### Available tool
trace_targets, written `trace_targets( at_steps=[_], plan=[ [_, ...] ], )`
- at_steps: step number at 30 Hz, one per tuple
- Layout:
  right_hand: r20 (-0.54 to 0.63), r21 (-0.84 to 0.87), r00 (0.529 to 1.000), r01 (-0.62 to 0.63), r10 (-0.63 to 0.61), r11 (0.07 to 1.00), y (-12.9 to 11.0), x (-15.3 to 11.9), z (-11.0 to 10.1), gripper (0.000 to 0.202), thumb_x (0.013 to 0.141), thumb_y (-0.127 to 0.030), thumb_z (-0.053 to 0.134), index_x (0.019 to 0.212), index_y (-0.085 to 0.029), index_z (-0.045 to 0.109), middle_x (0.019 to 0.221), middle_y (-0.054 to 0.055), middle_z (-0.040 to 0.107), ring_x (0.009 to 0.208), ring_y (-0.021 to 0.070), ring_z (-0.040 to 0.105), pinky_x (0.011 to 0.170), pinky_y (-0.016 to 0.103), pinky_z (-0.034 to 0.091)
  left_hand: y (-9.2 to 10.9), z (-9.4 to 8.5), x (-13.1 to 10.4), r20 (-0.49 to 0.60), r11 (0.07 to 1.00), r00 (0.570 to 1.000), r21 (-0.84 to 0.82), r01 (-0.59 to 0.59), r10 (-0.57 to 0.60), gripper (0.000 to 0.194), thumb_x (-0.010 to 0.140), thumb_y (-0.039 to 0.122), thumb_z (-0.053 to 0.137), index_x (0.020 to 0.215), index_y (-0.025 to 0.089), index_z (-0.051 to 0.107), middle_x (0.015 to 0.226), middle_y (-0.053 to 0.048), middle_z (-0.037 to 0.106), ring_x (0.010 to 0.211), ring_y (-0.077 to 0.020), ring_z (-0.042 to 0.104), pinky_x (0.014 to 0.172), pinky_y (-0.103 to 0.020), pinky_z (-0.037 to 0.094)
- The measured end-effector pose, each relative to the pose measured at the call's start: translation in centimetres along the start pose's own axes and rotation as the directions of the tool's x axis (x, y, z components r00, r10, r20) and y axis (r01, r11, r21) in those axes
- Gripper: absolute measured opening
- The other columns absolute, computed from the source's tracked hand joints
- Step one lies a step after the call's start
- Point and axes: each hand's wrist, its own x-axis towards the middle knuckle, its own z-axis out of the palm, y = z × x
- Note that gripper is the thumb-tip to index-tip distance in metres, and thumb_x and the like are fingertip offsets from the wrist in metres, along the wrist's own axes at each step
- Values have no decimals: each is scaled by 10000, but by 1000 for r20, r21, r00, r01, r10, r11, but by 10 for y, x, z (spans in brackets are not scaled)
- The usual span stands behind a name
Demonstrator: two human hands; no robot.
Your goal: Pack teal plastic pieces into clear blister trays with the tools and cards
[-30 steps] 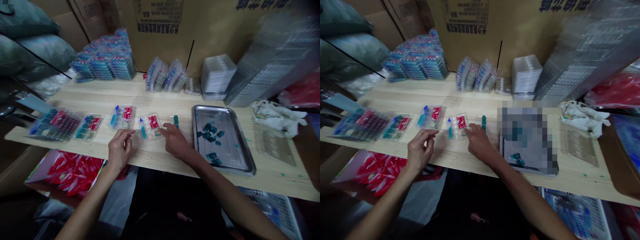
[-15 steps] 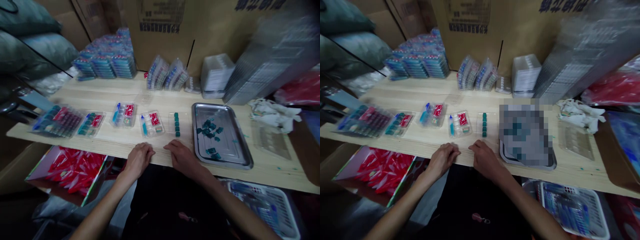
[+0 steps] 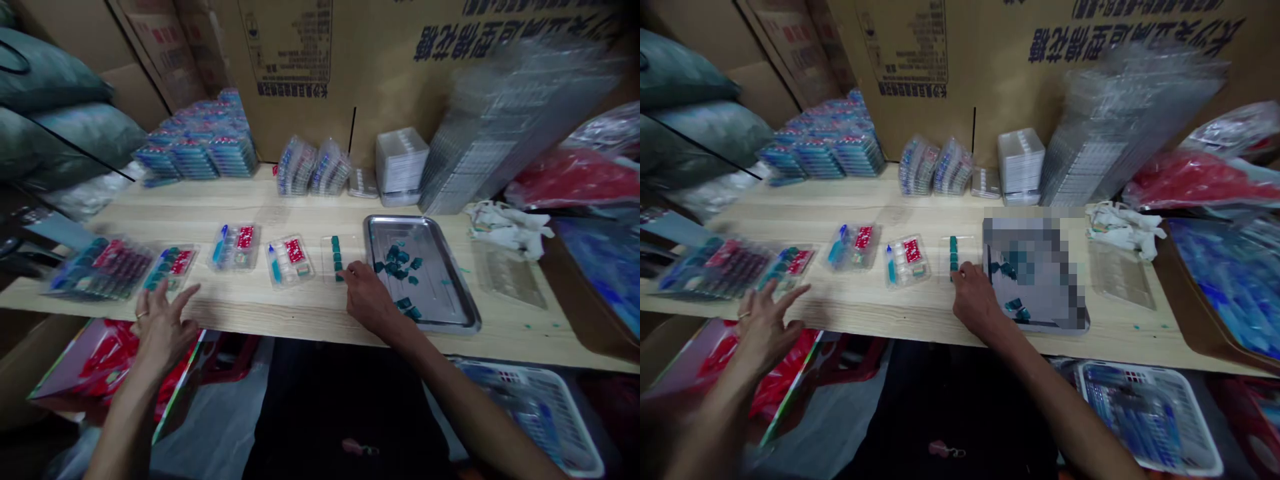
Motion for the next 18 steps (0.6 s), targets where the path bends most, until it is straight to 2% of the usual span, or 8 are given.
trace_targets(
  at_steps=[2,4,7,8,11,12,14,18],
  plan=[
    [12,-72,1000,-18,19,997,2,6,-4,401,790,29,442,1110,-84,656,1110,170,575,1057,265,509,925,363,407,9,-4,-3,57,996,998,-93,10,-5,310,795,290,551,1067,236,692,1316,-93,568,1200,-347,558,881,-490,543],
    [11,-145,998,-58,61,988,4,11,-6,353,824,0,428,1077,-87,657,1093,175,579,1021,275,515,899,380,399,31,-4,-3,-13,970,1000,-241,-10,7,272,830,328,527,1005,214,701,1232,-98,618,1041,-284,646,724,-374,579],
    [-7,-291,997,-74,75,954,8,13,-5,256,828,-58,467,983,-81,669,1106,207,576,1086,341,489,934,454,357,84,10,-1,-114,897,979,-393,-201,170,306,844,221,478,1070,212,685,1267,-95,604,1135,-254,617,699,-311,578],
    [-12,-331,999,-54,54,942,9,13,-4,240,817,-70,488,975,-76,668,1140,220,570,1141,367,462,967,481,329,105,19,-1,-81,852,957,-439,-287,280,354,833,173,469,1121,218,669,1316,-94,581,1180,-244,597,741,-310,583],
    [-9,-381,1000,18,-23,924,13,10,-1,279,801,-61,502,1035,-79,653,1271,231,534,1271,386,379,1048,509,243,164,53,-5,51,708,822,-540,-455,567,425,823,80,435,1171,212,640,1243,-85,645,1158,-199,617,937,-340,553],
    [-10,-379,999,29,-35,925,14,8,0,294,805,-51,492,1054,-86,644,1298,226,525,1287,376,370,1057,505,233,178,66,-8,92,703,793,-531,-473,603,434,824,62,430,1190,189,626,1219,-99,658,1135,-197,629,965,-350,542],
    [0,-357,999,46,-49,933,15,3,0,284,809,-39,480,1036,-102,637,1279,210,540,1268,352,391,1052,487,242,197,88,-14,139,744,777,-430,-511,614,438,818,42,445,1216,134,602,1253,-152,637,1161,-238,613,1011,-410,518],
    [27,-310,996,94,-90,946,16,-7,0,212,826,-57,486,975,-131,617,1094,163,587,1147,319,454,1000,463,294,203,110,-25,157,772,762,-248,-585,628,372,841,24,462,1178,102,597,1275,-188,604,1162,-284,587,990,-462,518]
  ],
)
